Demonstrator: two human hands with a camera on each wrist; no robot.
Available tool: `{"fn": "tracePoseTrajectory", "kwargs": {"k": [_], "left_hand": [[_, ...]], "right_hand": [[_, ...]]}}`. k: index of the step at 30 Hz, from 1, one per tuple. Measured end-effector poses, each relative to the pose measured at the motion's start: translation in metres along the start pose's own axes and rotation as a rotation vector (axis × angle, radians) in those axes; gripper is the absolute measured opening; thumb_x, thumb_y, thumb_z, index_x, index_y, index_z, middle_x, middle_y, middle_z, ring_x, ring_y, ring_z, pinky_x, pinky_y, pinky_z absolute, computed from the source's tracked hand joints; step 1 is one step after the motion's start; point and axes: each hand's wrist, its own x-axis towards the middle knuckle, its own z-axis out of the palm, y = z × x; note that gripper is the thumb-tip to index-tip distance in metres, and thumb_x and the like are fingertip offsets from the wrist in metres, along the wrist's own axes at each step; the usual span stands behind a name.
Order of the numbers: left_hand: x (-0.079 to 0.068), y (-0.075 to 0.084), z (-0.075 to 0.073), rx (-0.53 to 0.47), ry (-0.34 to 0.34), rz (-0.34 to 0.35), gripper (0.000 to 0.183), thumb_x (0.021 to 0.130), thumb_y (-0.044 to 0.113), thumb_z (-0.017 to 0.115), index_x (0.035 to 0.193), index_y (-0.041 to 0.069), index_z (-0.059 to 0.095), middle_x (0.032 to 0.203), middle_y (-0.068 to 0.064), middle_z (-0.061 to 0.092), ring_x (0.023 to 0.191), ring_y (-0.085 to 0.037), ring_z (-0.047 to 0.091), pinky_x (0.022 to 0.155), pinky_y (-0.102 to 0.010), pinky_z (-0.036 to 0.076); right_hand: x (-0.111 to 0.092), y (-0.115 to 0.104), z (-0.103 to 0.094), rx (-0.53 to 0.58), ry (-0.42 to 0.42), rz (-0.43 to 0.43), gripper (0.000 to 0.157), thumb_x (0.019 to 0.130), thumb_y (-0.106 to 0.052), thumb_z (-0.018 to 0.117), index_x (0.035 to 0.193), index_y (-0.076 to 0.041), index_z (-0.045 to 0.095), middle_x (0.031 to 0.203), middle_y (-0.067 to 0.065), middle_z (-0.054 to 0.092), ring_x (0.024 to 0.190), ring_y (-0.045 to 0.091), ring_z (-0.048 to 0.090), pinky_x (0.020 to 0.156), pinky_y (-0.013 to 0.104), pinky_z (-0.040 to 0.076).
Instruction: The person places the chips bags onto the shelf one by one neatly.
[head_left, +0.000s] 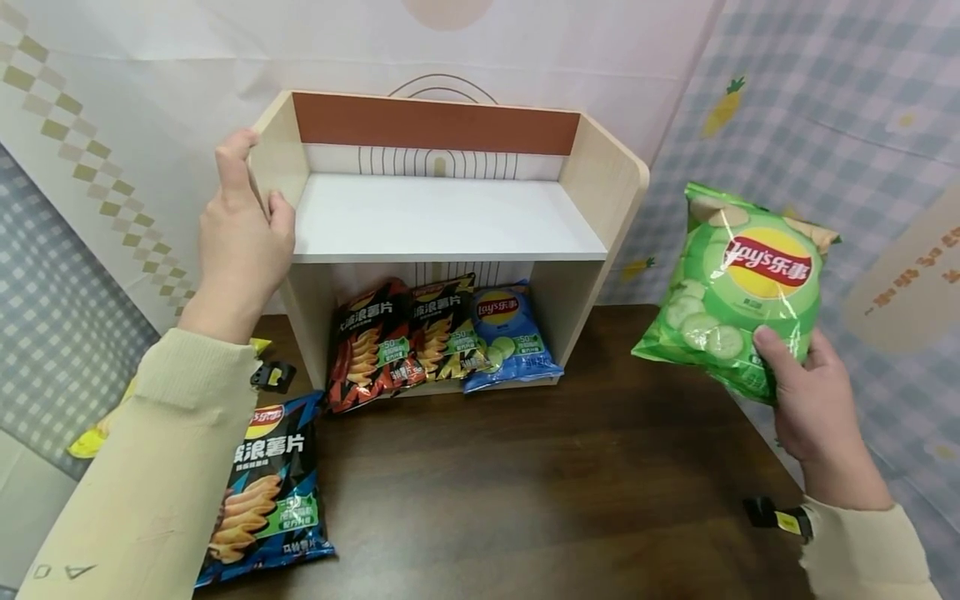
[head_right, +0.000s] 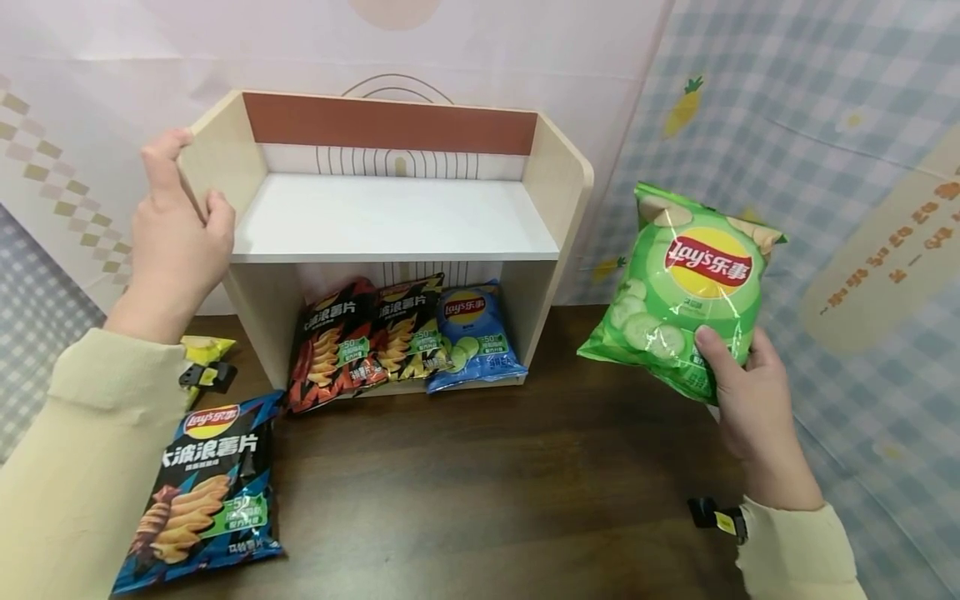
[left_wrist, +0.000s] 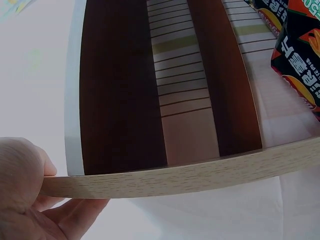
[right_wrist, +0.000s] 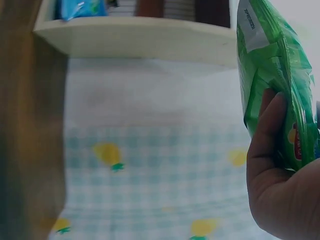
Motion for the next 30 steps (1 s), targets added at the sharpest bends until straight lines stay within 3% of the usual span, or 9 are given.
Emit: {"fn": "tracePoseTrajectory", "kwargs": {"k": [9, 16, 30], "left_hand": [[0.000, 0.001, -0.001, -0.001, -0.016, -0.012, 0.051, 0.097, 0.021, 0.038, 0.143, 0.031, 0.019, 0.116, -0.038, 0.054, 0.086, -0.054, 0.057, 0.068, -0.063, 0.046], [0.000, 0.000, 0.000, -0.009, -0.008, -0.008, 0.050, 0.097, 0.020, 0.040, 0.142, 0.031, 0.019, 0.120, -0.038, 0.053, 0.093, -0.055, 0.057, 0.071, -0.064, 0.047], [0.000, -0.001, -0.001, 0.006, 0.004, 0.006, 0.050, 0.097, 0.019, 0.040, 0.141, 0.030, 0.020, 0.111, -0.039, 0.055, 0.082, -0.054, 0.056, 0.065, -0.062, 0.045]], "right_hand": [[-0.001, -0.031, 0.029, 0.046, -0.102, -0.106, 0.043, 0.099, -0.001, 0.049, 0.141, -0.002, 0.042, 0.120, 0.011, 0.057, 0.092, 0.015, 0.063, 0.070, 0.024, 0.055], [0.005, -0.039, 0.065, 0.069, -0.178, -0.138, 0.042, 0.098, 0.001, 0.049, 0.140, -0.001, 0.043, 0.116, 0.012, 0.056, 0.089, 0.015, 0.063, 0.071, 0.024, 0.055], [0.036, -0.038, 0.130, -0.169, -0.226, -0.052, 0.049, 0.092, -0.018, 0.067, 0.137, -0.011, 0.050, 0.117, 0.012, 0.058, 0.089, 0.017, 0.061, 0.071, 0.023, 0.053]]}}
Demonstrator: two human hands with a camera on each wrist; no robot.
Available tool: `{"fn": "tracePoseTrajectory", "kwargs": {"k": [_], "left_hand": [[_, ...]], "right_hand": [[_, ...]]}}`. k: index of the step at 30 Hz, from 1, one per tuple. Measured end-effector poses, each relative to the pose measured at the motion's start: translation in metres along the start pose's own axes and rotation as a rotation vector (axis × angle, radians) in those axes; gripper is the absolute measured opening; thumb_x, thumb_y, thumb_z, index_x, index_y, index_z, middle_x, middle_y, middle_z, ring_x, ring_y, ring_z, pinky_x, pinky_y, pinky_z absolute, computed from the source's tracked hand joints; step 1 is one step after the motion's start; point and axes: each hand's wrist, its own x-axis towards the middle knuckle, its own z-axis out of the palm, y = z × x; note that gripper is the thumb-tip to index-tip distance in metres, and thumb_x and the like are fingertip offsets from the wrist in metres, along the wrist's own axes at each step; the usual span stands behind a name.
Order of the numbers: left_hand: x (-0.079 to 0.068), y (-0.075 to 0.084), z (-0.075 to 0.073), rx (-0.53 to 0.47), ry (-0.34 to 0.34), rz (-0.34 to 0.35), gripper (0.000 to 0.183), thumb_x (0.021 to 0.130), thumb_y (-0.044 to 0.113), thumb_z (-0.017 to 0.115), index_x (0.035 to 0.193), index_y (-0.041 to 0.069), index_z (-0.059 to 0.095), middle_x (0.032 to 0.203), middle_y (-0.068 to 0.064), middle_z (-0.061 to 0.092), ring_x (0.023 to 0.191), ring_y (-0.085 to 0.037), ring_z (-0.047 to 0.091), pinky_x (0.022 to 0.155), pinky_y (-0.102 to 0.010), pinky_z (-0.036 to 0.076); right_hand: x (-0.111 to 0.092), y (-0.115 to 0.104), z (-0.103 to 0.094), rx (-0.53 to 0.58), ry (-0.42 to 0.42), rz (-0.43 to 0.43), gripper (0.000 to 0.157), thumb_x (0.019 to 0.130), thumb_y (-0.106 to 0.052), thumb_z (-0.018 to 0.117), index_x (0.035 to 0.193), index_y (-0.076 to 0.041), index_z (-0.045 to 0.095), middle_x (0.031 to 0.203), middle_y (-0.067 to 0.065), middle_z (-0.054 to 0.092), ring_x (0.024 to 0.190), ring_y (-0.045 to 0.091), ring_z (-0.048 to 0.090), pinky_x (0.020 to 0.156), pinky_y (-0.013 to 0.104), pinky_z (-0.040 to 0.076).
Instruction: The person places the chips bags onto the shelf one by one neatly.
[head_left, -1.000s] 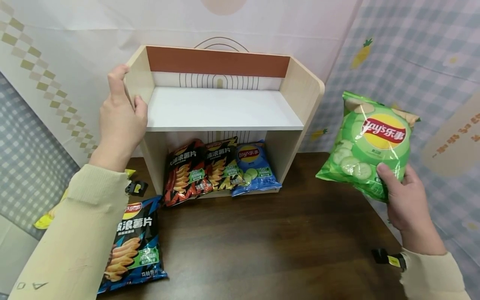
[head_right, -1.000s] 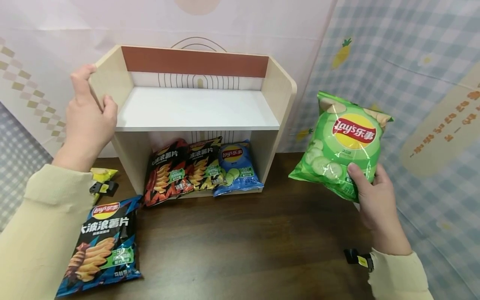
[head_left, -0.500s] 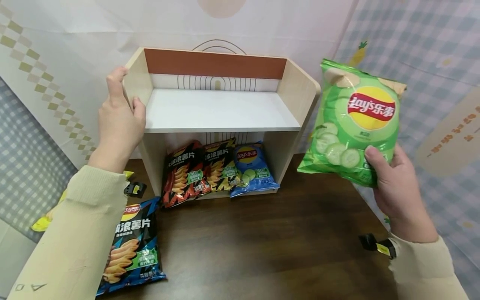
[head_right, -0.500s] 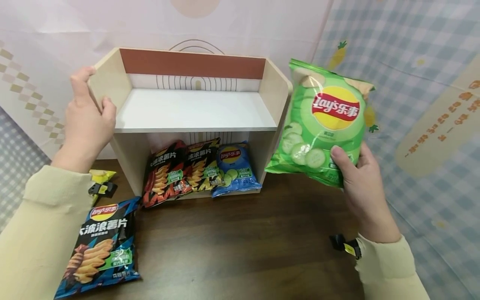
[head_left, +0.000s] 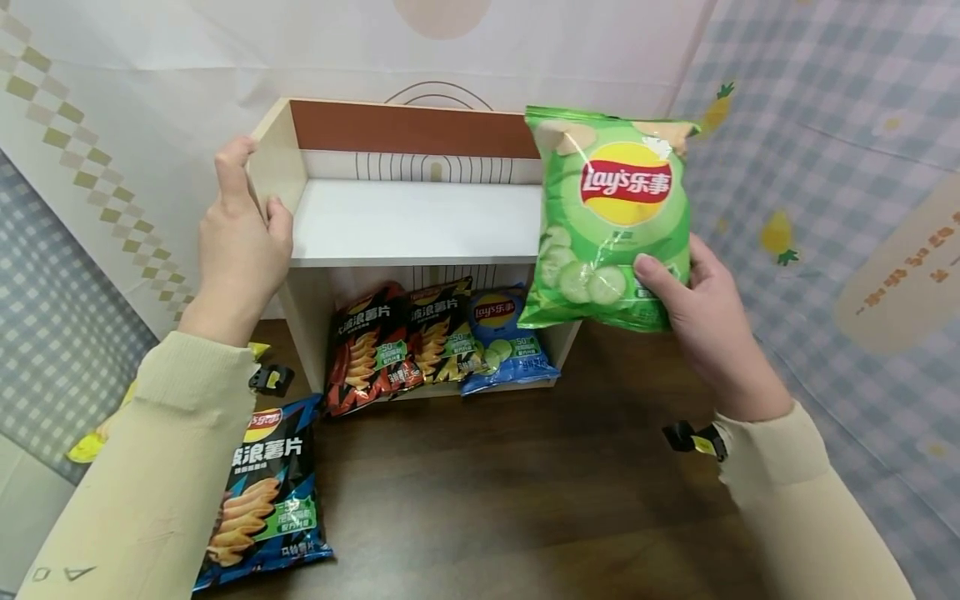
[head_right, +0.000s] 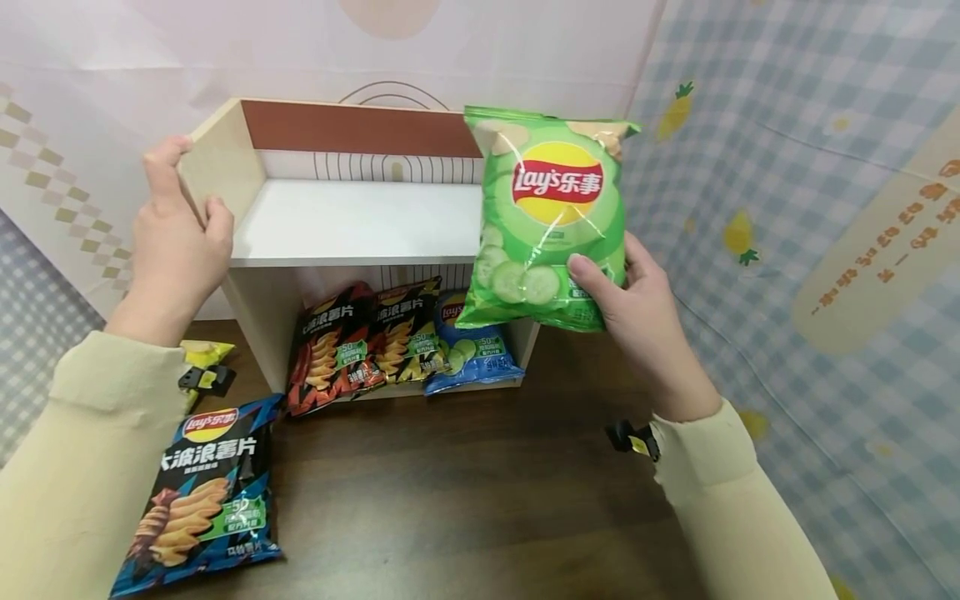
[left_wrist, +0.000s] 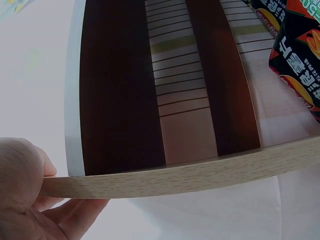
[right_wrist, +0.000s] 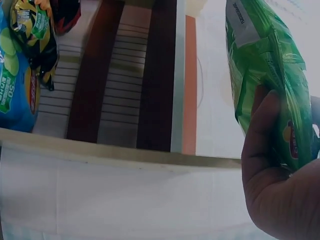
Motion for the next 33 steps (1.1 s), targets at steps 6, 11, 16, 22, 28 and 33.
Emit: {"fn": "tracePoseTrajectory", "kwargs": {"k": [6, 11, 16, 22, 28, 33], "left_hand": [[0.000, 0.000, -0.001, 0.005, -0.003, -0.006, 0.050, 0.097, 0.020, 0.039, 0.142, 0.030, 0.019, 0.108, -0.039, 0.055, 0.080, -0.053, 0.056, 0.065, -0.061, 0.044], [0.000, -0.001, -0.001, 0.007, -0.004, -0.013, 0.050, 0.097, 0.021, 0.039, 0.142, 0.030, 0.019, 0.110, -0.040, 0.055, 0.081, -0.054, 0.056, 0.065, -0.062, 0.045], [0.000, -0.001, 0.000, 0.005, -0.007, -0.009, 0.050, 0.097, 0.021, 0.039, 0.142, 0.031, 0.019, 0.112, -0.039, 0.055, 0.083, -0.054, 0.057, 0.066, -0.062, 0.045], [0.000, 0.000, -0.001, 0.002, -0.006, -0.007, 0.050, 0.097, 0.020, 0.039, 0.142, 0.031, 0.019, 0.116, -0.038, 0.054, 0.087, -0.054, 0.057, 0.068, -0.063, 0.046], [0.001, 0.000, -0.001, -0.001, -0.012, -0.008, 0.051, 0.097, 0.021, 0.039, 0.143, 0.031, 0.019, 0.117, -0.037, 0.054, 0.089, -0.055, 0.057, 0.068, -0.064, 0.047], [0.000, -0.001, -0.001, -0.001, -0.014, -0.012, 0.050, 0.098, 0.021, 0.039, 0.143, 0.031, 0.019, 0.117, -0.037, 0.054, 0.088, -0.055, 0.057, 0.068, -0.064, 0.047]], "right_hand": [[0.026, 0.000, 0.013, -0.063, -0.058, 0.034, 0.053, 0.090, -0.026, 0.069, 0.138, -0.015, 0.049, 0.116, 0.014, 0.059, 0.090, 0.020, 0.064, 0.070, 0.026, 0.055], [0.042, 0.001, 0.020, -0.126, -0.062, 0.060, 0.060, 0.087, -0.031, 0.071, 0.140, -0.018, 0.046, 0.117, 0.013, 0.060, 0.091, 0.022, 0.065, 0.070, 0.026, 0.055], [0.051, 0.003, 0.026, -0.153, -0.035, 0.081, 0.067, 0.085, -0.031, 0.074, 0.139, -0.017, 0.038, 0.108, 0.014, 0.066, 0.085, 0.021, 0.069, 0.067, 0.028, 0.056], [0.054, 0.003, 0.030, -0.252, -0.019, 0.102, 0.067, 0.084, -0.036, 0.073, 0.135, -0.015, 0.035, 0.098, 0.012, 0.068, 0.077, 0.019, 0.070, 0.063, 0.028, 0.056], [0.054, 0.003, 0.030, -0.406, -0.040, 0.220, 0.073, 0.082, -0.052, 0.070, 0.131, -0.007, 0.039, 0.101, 0.015, 0.063, 0.074, 0.018, 0.068, 0.064, 0.031, 0.056], [0.056, 0.005, 0.031, -0.462, -0.036, 0.330, 0.085, 0.078, -0.065, 0.064, 0.125, 0.000, 0.035, 0.107, 0.017, 0.052, 0.070, 0.020, 0.066, 0.062, 0.037, 0.057]]}}
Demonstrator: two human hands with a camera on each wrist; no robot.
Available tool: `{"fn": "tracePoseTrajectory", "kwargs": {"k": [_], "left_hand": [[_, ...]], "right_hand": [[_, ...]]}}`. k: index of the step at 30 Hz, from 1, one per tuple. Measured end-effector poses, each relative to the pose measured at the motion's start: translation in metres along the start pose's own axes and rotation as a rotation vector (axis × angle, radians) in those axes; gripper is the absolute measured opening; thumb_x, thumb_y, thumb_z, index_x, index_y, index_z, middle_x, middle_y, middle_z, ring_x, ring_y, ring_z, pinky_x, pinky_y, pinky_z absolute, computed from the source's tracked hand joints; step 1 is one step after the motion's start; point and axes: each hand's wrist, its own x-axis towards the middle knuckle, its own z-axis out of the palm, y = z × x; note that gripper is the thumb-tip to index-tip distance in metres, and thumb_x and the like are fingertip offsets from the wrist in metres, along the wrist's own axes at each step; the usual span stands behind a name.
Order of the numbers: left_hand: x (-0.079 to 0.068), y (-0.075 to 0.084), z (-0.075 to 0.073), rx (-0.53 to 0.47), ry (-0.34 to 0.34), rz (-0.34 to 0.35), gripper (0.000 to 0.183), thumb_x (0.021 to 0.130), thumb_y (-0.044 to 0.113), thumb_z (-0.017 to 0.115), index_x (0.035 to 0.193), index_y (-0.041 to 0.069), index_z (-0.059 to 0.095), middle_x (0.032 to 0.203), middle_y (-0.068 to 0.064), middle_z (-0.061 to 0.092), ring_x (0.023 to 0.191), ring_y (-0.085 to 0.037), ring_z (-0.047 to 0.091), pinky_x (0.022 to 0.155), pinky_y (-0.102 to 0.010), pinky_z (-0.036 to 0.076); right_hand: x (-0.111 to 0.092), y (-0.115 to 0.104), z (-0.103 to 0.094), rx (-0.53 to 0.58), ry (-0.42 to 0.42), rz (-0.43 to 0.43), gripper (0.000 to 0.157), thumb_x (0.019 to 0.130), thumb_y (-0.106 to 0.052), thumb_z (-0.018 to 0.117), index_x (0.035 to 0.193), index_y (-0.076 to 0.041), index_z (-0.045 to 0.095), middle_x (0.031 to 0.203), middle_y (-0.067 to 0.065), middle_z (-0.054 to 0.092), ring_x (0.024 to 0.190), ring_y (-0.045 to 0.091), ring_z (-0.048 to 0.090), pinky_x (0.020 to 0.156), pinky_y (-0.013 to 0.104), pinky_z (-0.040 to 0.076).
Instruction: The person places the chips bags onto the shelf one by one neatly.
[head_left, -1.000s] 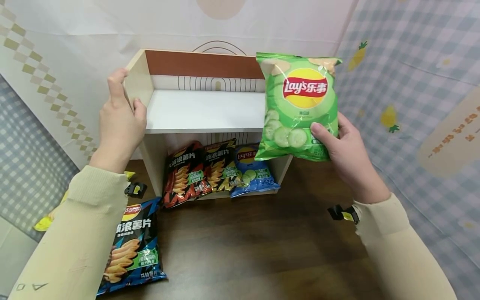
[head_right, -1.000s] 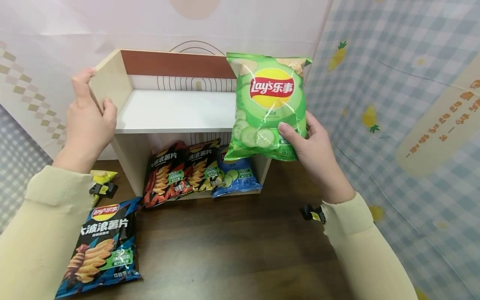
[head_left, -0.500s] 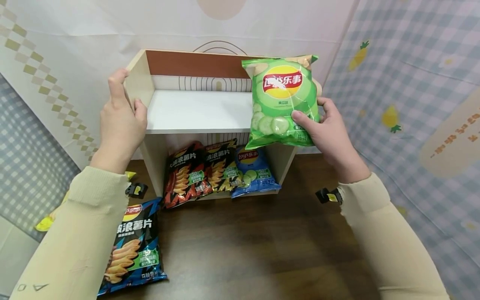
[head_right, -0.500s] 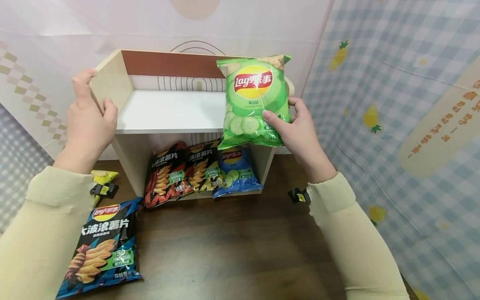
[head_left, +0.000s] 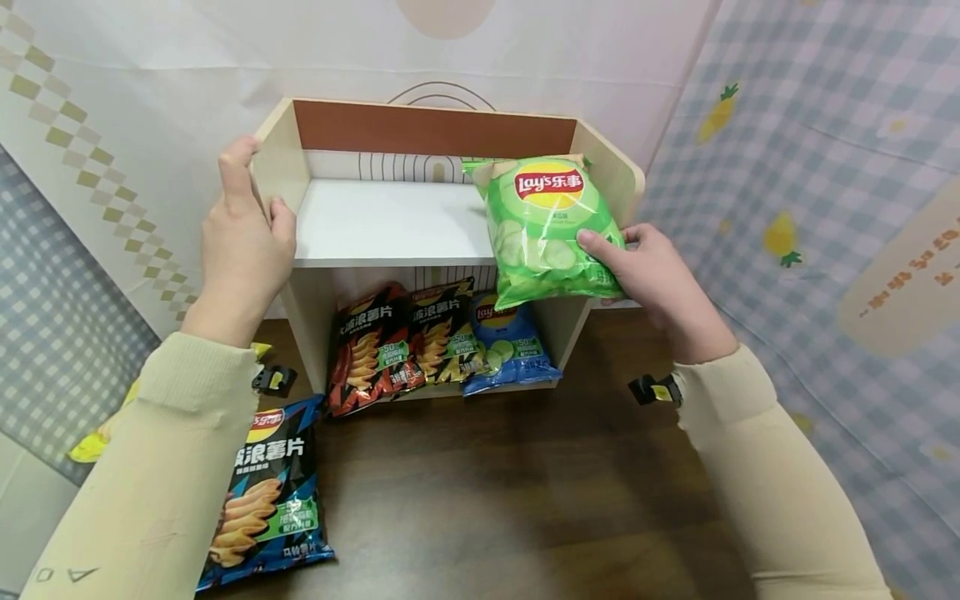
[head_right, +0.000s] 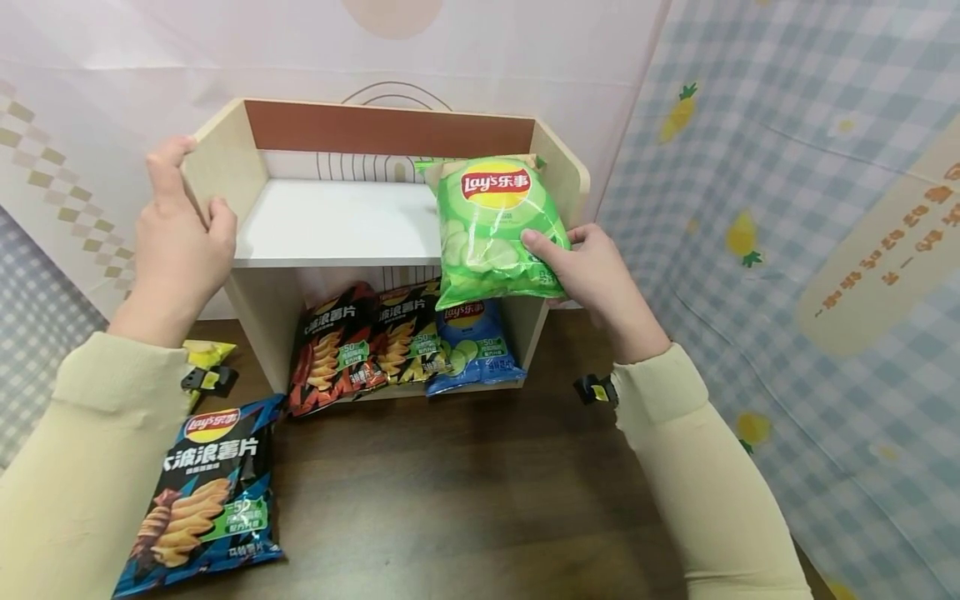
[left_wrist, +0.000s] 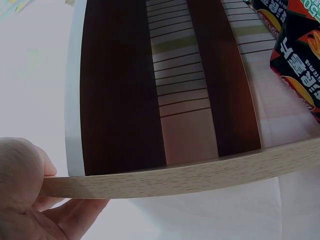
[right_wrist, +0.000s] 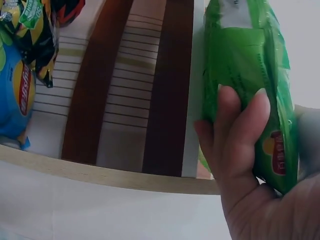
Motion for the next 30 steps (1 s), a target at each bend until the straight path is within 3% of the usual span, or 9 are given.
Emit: {"fn": "tracePoseTrajectory", "kwargs": {"k": [5, 11, 16, 20, 23, 26, 28, 30], "left_hand": [[0.000, 0.000, 0.000, 0.003, -0.005, -0.005, 0.050, 0.098, 0.021, 0.039, 0.143, 0.031, 0.018, 0.117, -0.038, 0.054, 0.088, -0.055, 0.057, 0.068, -0.063, 0.047], [0.000, -0.001, -0.001, -0.003, 0.003, -0.003, 0.050, 0.098, 0.021, 0.039, 0.143, 0.031, 0.018, 0.116, -0.038, 0.054, 0.085, -0.054, 0.057, 0.067, -0.063, 0.046], [0.000, -0.001, 0.000, -0.003, 0.007, 0.005, 0.050, 0.097, 0.020, 0.039, 0.142, 0.030, 0.019, 0.114, -0.039, 0.054, 0.085, -0.054, 0.057, 0.067, -0.063, 0.046], [-0.001, -0.002, 0.000, -0.002, 0.006, 0.008, 0.051, 0.097, 0.020, 0.039, 0.143, 0.030, 0.018, 0.113, -0.039, 0.054, 0.083, -0.054, 0.056, 0.066, -0.063, 0.046], [0.000, -0.002, 0.000, 0.002, 0.009, 0.012, 0.052, 0.097, 0.019, 0.039, 0.143, 0.030, 0.018, 0.112, -0.039, 0.054, 0.081, -0.054, 0.056, 0.065, -0.062, 0.046], [0.000, -0.002, 0.000, 0.001, 0.005, 0.009, 0.052, 0.097, 0.020, 0.039, 0.144, 0.030, 0.018, 0.113, -0.039, 0.054, 0.082, -0.054, 0.056, 0.066, -0.063, 0.046], [0.000, -0.001, 0.000, 0.002, 0.001, 0.006, 0.052, 0.097, 0.020, 0.039, 0.144, 0.030, 0.018, 0.115, -0.039, 0.054, 0.083, -0.054, 0.057, 0.066, -0.063, 0.046], [0.000, -0.001, 0.000, 0.002, -0.004, 0.004, 0.052, 0.098, 0.020, 0.039, 0.144, 0.030, 0.018, 0.115, -0.038, 0.054, 0.083, -0.055, 0.057, 0.066, -0.063, 0.046]], "right_hand": [[0.002, 0.001, 0.001, 0.015, 0.012, 0.004, 0.082, 0.080, -0.065, 0.061, 0.120, 0.002, 0.033, 0.105, 0.020, 0.050, 0.067, 0.024, 0.068, 0.061, 0.038, 0.057], [-0.002, 0.003, 0.002, -0.022, 0.028, -0.046, 0.084, 0.083, -0.065, 0.057, 0.127, 0.001, 0.030, 0.108, 0.021, 0.055, 0.066, 0.022, 0.067, 0.060, 0.038, 0.057], [-0.012, 0.004, 0.000, -0.143, 0.067, -0.108, 0.084, 0.084, -0.069, 0.051, 0.132, -0.002, 0.032, 0.120, 0.020, 0.057, 0.082, 0.028, 0.064, 0.060, 0.037, 0.057], [-0.024, 0.005, -0.001, -0.199, 0.161, -0.175, 0.081, 0.084, -0.071, 0.050, 0.132, -0.007, 0.038, 0.127, 0.013, 0.053, 0.103, 0.025, 0.059, 0.075, 0.040, 0.054], [-0.032, 0.007, 0.001, -0.251, 0.271, -0.333, 0.070, 0.088, -0.062, 0.054, 0.130, -0.008, 0.044, 0.126, 0.007, 0.052, 0.114, 0.021, 0.053, 0.088, 0.042, 0.046], [-0.033, 0.012, 0.005, -0.308, 0.349, -0.636, 0.059, 0.090, -0.047, 0.062, 0.127, -0.003, 0.050, 0.125, 0.009, 0.054, 0.117, 0.023, 0.050, 0.094, 0.045, 0.040], [-0.031, 0.015, 0.009, -0.366, 0.372, -0.857, 0.060, 0.088, -0.044, 0.066, 0.126, 0.001, 0.053, 0.127, 0.013, 0.056, 0.119, 0.027, 0.049, 0.097, 0.047, 0.037], [-0.029, 0.019, 0.012, -0.433, 0.363, -1.014, 0.066, 0.085, -0.047, 0.069, 0.128, 0.001, 0.053, 0.131, 0.016, 0.055, 0.121, 0.031, 0.048, 0.100, 0.049, 0.035]]}}
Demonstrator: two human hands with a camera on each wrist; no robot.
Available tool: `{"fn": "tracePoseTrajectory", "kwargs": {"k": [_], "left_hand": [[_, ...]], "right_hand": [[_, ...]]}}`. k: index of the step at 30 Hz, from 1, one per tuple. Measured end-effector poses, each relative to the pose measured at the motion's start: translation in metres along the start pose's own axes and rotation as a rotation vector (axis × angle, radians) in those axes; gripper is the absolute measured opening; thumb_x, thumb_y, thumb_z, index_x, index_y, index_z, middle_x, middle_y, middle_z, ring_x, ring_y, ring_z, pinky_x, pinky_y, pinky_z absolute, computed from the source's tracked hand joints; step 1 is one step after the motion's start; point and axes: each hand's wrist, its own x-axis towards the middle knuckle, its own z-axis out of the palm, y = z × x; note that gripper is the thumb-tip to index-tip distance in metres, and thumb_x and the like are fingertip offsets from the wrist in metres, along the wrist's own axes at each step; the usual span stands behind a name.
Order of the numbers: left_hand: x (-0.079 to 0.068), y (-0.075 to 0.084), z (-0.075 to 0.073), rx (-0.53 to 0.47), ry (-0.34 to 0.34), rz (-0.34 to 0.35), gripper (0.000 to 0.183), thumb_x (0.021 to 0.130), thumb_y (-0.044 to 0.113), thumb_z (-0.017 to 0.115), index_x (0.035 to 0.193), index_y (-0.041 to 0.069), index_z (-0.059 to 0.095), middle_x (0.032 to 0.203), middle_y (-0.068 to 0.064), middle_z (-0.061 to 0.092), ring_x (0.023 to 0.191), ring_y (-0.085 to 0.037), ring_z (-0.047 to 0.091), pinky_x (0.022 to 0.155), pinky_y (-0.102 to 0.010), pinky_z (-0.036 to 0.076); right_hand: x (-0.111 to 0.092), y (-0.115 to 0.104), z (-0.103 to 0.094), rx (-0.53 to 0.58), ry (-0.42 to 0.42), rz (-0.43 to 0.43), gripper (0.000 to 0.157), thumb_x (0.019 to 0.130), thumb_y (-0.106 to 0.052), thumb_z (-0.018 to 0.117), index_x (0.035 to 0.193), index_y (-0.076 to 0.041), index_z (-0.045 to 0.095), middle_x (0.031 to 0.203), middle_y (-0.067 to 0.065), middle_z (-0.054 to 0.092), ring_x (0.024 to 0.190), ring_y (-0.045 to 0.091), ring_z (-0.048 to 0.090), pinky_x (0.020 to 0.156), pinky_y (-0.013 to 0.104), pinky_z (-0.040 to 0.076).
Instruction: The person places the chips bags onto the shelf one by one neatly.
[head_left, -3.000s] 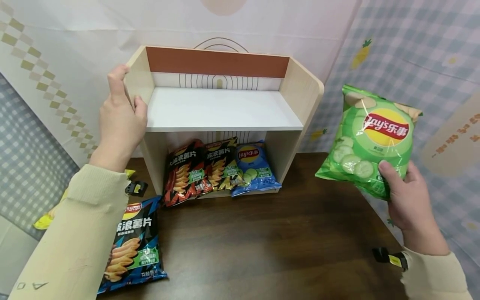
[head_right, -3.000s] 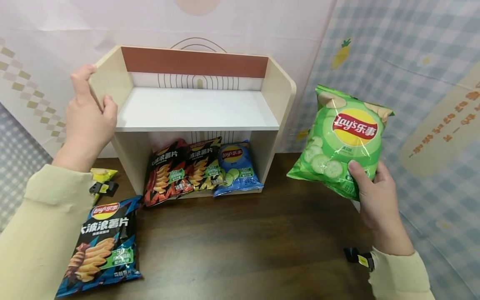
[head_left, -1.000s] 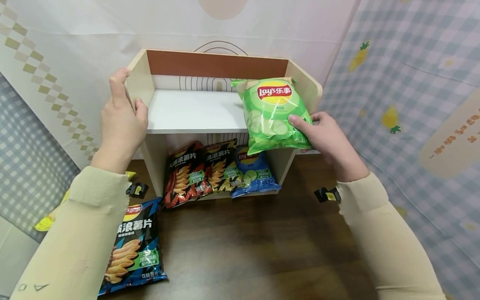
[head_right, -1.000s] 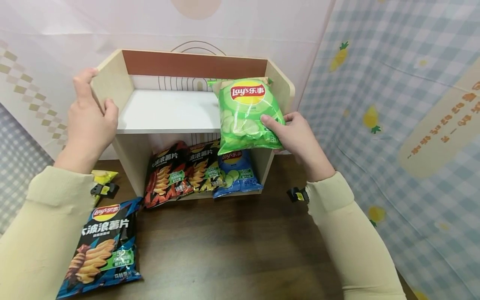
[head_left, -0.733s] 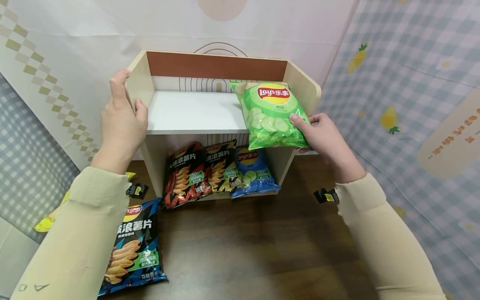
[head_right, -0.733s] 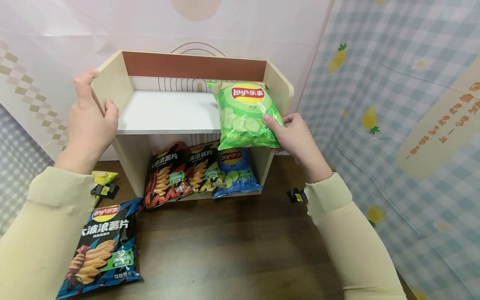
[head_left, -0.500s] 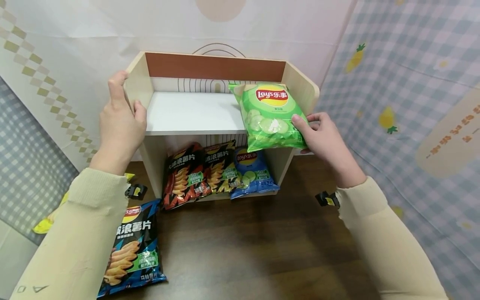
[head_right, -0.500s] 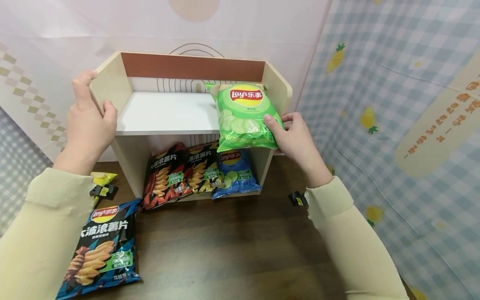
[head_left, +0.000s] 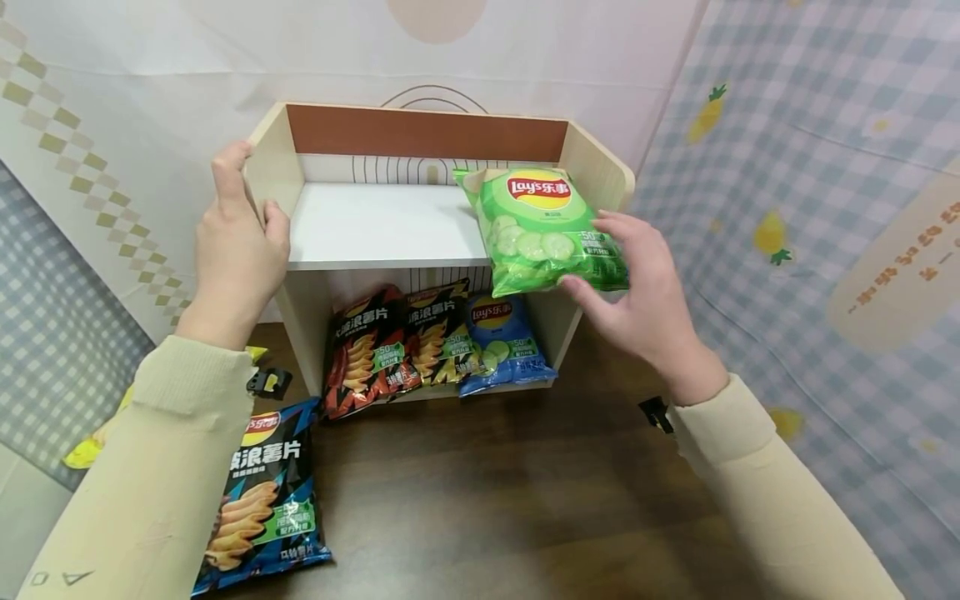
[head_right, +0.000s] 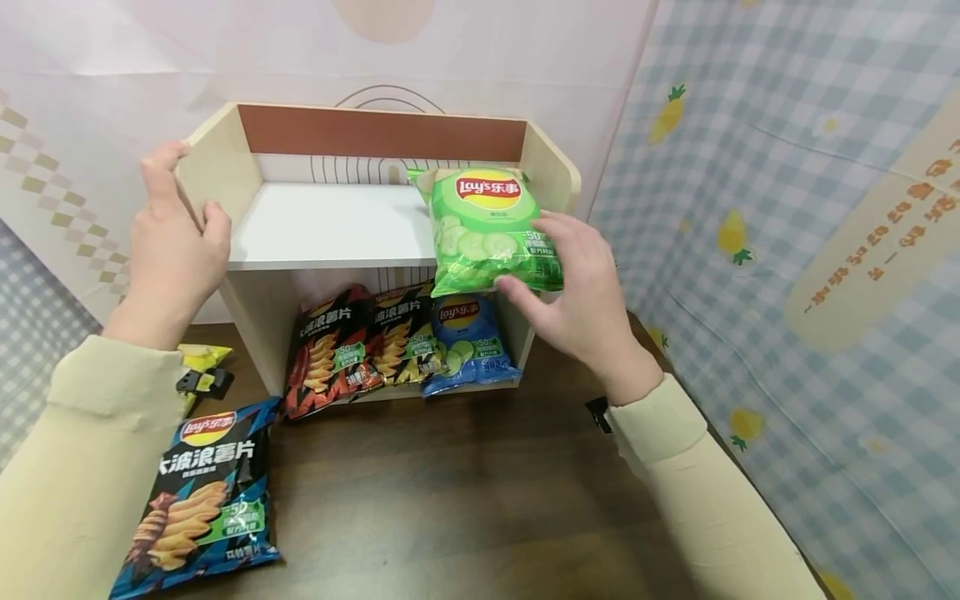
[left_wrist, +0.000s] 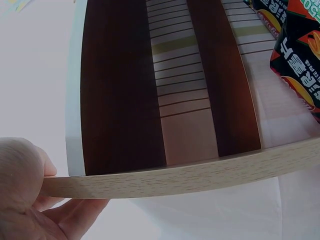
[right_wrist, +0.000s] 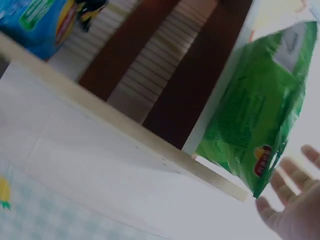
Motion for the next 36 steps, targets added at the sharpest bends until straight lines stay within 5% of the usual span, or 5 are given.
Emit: {"fn": "tracePoseTrajectory", "kwargs": {"k": [5, 13, 19, 25, 36], "left_hand": [[0.000, -0.002, -0.001, 0.001, -0.003, -0.006, 0.052, 0.098, 0.020, 0.040, 0.143, 0.030, 0.017, 0.117, -0.039, 0.053, 0.085, -0.056, 0.057, 0.066, -0.063, 0.046], [-0.001, -0.003, -0.001, 0.007, 0.009, 0.002, 0.052, 0.097, 0.021, 0.040, 0.143, 0.030, 0.018, 0.113, -0.039, 0.054, 0.083, -0.055, 0.056, 0.065, -0.064, 0.045], [0.000, -0.002, 0.000, 0.007, 0.011, 0.004, 0.052, 0.097, 0.020, 0.040, 0.143, 0.030, 0.019, 0.112, -0.039, 0.055, 0.083, -0.056, 0.056, 0.066, -0.064, 0.045], [0.000, -0.001, 0.000, 0.002, 0.002, -0.011, 0.052, 0.097, 0.020, 0.040, 0.143, 0.031, 0.018, 0.118, -0.038, 0.053, 0.089, -0.056, 0.057, 0.068, -0.065, 0.047], [-0.003, 0.004, 0.001, -0.010, -0.008, -0.016, 0.053, 0.097, 0.019, 0.040, 0.144, 0.031, 0.018, 0.118, -0.039, 0.053, 0.091, -0.056, 0.057, 0.069, -0.064, 0.046]], "right_hand": [[-0.002, 0.001, 0.010, -0.091, -0.069, -0.157, 0.075, 0.081, -0.054, 0.071, 0.135, -0.006, 0.053, 0.136, 0.018, 0.051, 0.125, 0.036, 0.045, 0.104, 0.054, 0.030], [0.002, -0.005, 0.024, -0.157, -0.132, -0.232, 0.069, 0.077, -0.031, 0.081, 0.138, -0.011, 0.053, 0.139, 0.015, 0.050, 0.130, 0.034, 0.044, 0.110, 0.052, 0.026], [0.007, -0.005, 0.034, -0.174, -0.105, -0.178, 0.061, 0.081, -0.019, 0.079, 0.137, -0.014, 0.055, 0.136, 0.013, 0.053, 0.125, 0.034, 0.048, 0.104, 0.052, 0.033], [0.016, -0.001, 0.044, -0.193, -0.093, -0.101, 0.054, 0.086, -0.023, 0.075, 0.136, -0.016, 0.057, 0.133, 0.014, 0.054, 0.123, 0.034, 0.049, 0.101, 0.052, 0.036], [0.027, 0.007, 0.055, -0.242, -0.176, -0.006, 0.053, 0.091, -0.028, 0.068, 0.141, -0.018, 0.052, 0.139, 0.015, 0.049, 0.129, 0.035, 0.044, 0.109, 0.048, 0.029]]}}
